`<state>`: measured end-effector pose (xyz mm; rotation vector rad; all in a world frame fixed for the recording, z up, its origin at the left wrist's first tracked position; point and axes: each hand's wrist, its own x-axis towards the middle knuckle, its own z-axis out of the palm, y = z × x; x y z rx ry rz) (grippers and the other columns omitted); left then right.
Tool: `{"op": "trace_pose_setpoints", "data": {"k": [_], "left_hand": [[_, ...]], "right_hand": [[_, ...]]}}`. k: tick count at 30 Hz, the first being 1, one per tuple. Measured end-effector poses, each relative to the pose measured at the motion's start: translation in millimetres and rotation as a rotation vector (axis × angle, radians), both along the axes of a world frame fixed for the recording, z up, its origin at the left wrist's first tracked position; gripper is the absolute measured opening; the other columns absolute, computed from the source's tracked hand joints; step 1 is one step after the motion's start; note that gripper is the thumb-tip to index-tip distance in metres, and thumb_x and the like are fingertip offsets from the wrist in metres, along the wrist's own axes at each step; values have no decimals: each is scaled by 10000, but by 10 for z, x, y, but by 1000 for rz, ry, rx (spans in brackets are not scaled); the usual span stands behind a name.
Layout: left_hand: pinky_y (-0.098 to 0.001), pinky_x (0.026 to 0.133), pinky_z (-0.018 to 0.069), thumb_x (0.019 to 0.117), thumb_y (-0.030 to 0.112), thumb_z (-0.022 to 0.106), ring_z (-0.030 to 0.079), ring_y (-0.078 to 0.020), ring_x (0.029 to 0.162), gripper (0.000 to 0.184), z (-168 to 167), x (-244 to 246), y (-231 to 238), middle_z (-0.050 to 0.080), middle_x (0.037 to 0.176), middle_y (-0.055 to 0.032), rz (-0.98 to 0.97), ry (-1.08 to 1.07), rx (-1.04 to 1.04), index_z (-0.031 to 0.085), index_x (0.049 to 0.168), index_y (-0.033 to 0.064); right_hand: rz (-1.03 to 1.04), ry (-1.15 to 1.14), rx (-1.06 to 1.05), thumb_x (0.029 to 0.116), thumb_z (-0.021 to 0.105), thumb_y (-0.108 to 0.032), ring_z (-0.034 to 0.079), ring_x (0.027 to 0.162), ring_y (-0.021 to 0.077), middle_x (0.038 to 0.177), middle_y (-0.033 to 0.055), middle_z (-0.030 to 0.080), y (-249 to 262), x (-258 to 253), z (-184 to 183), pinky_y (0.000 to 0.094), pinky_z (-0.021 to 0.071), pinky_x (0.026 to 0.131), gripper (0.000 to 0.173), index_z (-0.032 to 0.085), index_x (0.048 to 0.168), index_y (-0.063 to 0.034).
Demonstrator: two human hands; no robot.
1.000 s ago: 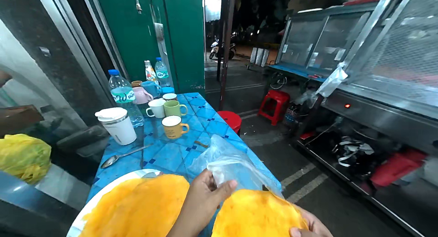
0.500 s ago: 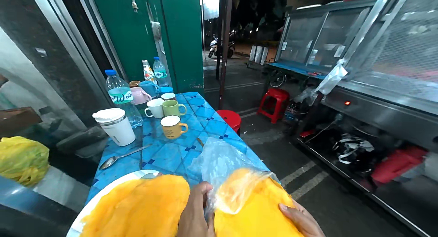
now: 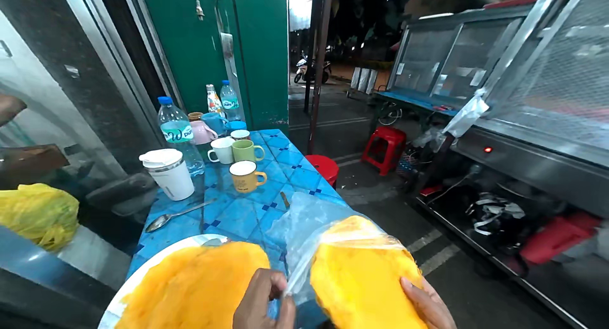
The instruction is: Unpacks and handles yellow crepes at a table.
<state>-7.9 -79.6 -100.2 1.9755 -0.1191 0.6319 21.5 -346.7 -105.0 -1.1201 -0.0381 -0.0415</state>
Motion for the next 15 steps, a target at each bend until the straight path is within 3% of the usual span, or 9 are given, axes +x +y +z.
{"op": "trace_pose_setpoints", "data": {"k": [2, 4, 6, 7, 11, 15], "left_hand": [[-255, 750, 590, 894, -28, 625, 647, -87, 869, 118, 35, 35, 15, 643, 991, -30, -157, -71, -272, 624, 998, 28], [-247, 781, 578, 962, 1, 608, 649, -55, 879, 128, 82, 48, 33, 661, 993, 29, -379, -45, -430, 617, 1060, 83], [-263, 825, 574, 996, 53, 589, 654, -50, 905, 88, 79, 64, 78, 669, 991, 26, -561, -7, -356, 617, 1071, 89], [-288, 842, 573, 1003, 62, 575, 657, -72, 913, 68, 70, 65, 94, 671, 983, -15, -597, 3, -254, 617, 1054, 49], [-365, 774, 582, 974, 49, 569, 675, -191, 837, 127, 57, 11, 8, 670, 925, -154, -557, 122, 71, 640, 1006, -51], [-323, 740, 592, 995, 61, 575, 659, -139, 800, 91, 92, 58, -91, 645, 904, -101, -578, 29, -123, 611, 1015, -20]], "right_hand": [[-16, 18, -160, 992, 440, 44, 754, 851, 105, 994, 12, 769, 29, -23, 29, 302, 648, 776, 360, 473, 1348, 6], [15, 63, -202, 993, 445, 38, 753, 847, 107, 990, 18, 768, 43, -27, 15, 307, 646, 775, 355, 488, 1345, 14], [-4, 123, -162, 1006, 420, 19, 754, 817, 115, 948, 35, 770, 56, -1, 16, 308, 646, 751, 305, 518, 1294, 5], [-35, 154, -125, 1014, 406, 9, 755, 797, 120, 922, 45, 770, 70, 23, 32, 305, 647, 730, 286, 528, 1272, 0], [-192, 218, 25, 1062, 410, -39, 754, 763, 155, 913, 99, 751, 163, 142, 100, 326, 652, 678, 258, 506, 1296, 13], [-224, 152, 6, 1045, 461, -17, 757, 812, 183, 1008, 131, 732, 418, 174, 132, 350, 658, 700, 409, 404, 1449, 19]]}}
